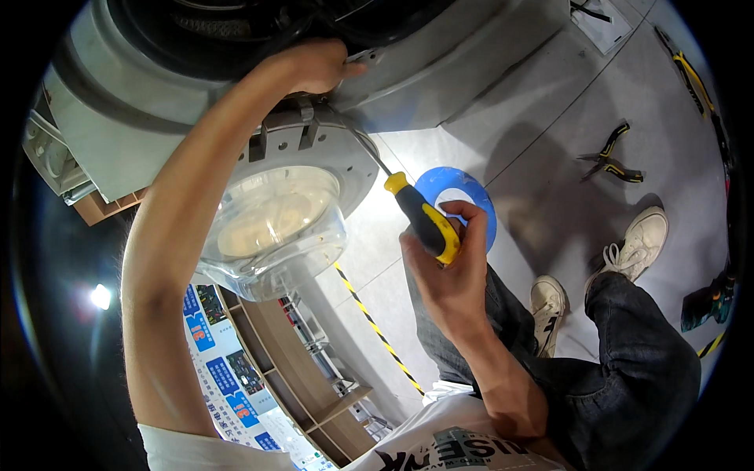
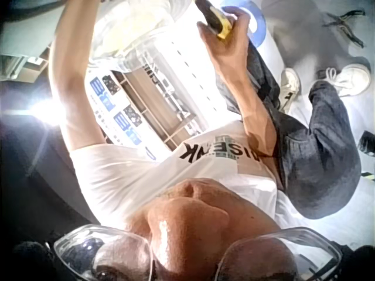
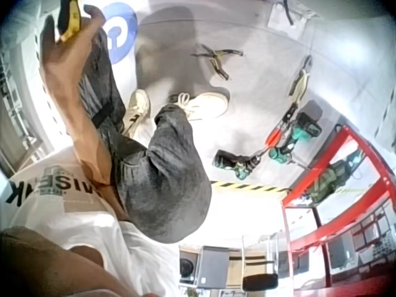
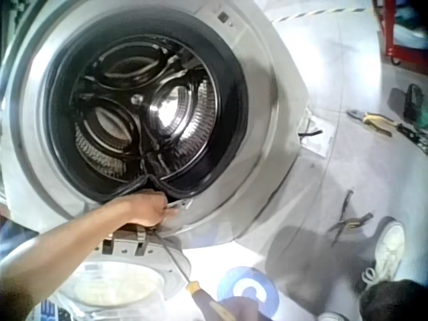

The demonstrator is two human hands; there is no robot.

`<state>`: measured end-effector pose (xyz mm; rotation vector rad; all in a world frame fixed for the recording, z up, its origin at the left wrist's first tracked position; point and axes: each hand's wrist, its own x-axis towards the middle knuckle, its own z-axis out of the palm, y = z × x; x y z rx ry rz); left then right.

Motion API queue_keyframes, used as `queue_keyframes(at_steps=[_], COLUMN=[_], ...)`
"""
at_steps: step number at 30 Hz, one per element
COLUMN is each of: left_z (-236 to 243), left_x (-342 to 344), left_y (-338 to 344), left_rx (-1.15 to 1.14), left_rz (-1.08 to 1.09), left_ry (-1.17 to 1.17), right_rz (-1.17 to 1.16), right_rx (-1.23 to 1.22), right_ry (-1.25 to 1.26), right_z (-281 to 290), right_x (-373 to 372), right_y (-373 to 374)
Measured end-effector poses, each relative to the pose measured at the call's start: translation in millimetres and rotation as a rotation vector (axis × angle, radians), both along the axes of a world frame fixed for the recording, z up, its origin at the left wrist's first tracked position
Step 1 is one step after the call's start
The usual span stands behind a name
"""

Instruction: The person unscrews the door hinge of a washing machine using a screwdriver and then removes the rubber seal from the door opening by hand.

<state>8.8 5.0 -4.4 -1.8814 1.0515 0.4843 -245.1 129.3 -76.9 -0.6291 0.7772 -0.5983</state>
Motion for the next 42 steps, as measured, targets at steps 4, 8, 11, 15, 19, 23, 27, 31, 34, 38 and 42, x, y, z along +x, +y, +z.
queue_keyframes(at_steps=[4, 8, 11, 15, 19, 23, 27, 31, 34, 38, 42], left_z=[1.8, 0.8, 0.8, 2.8, 0.6, -0.3, 1.2, 0.0, 0.4, 0.8, -1.2], left_x=[1.7, 6.8, 2.9, 3.7, 8.7, 11.1, 1.1, 6.2, 8.8, 8.3, 5.0], left_y=[-1.3, 5.7, 0.5, -0.4, 4.3, 5.4, -1.2, 2.9, 4.7, 2.5, 2.1], left_rx=[0.003, -0.024, -0.014, -0.006, -0.023, -0.029, 0.009, -0.005, -0.028, -0.016, 0.000], left_rz=[-0.034, -0.068, -0.064, -0.060, -0.072, -0.067, -0.037, -0.058, -0.065, -0.063, -0.051], left_ry=[0.017, 0.017, 0.017, 0.061, 0.043, 0.041, 0.018, 0.032, 0.034, 0.031, 0.017], right_rz=[0.054, 0.338, 0.224, 0.075, 0.294, 0.249, 0.111, 0.176, 0.228, 0.172, 0.162], right_rx=[-0.389, 0.741, 0.548, -0.223, 0.540, 0.771, 0.451, 0.721, 0.842, 0.635, 0.507], right_ry=[0.226, -0.122, -0.137, 0.110, -0.102, -0.170, -0.186, -0.199, -0.274, -0.312, -0.200], right_z=[-1.3, -13.9, -18.4, -7.7, -14.0, -4.1, -7.1, -7.9, -9.5, -8.4, -11.3], right_x=[-4.1, -4.6, 1.2, 1.6, -2.2, 5.9, 1.9, -2.3, -1.8, 1.1, 2.6], right_y=[-0.3, -19.7, -2.4, 3.3, -13.1, -10.9, 4.4, -16.7, -18.0, -4.6, 0.9])
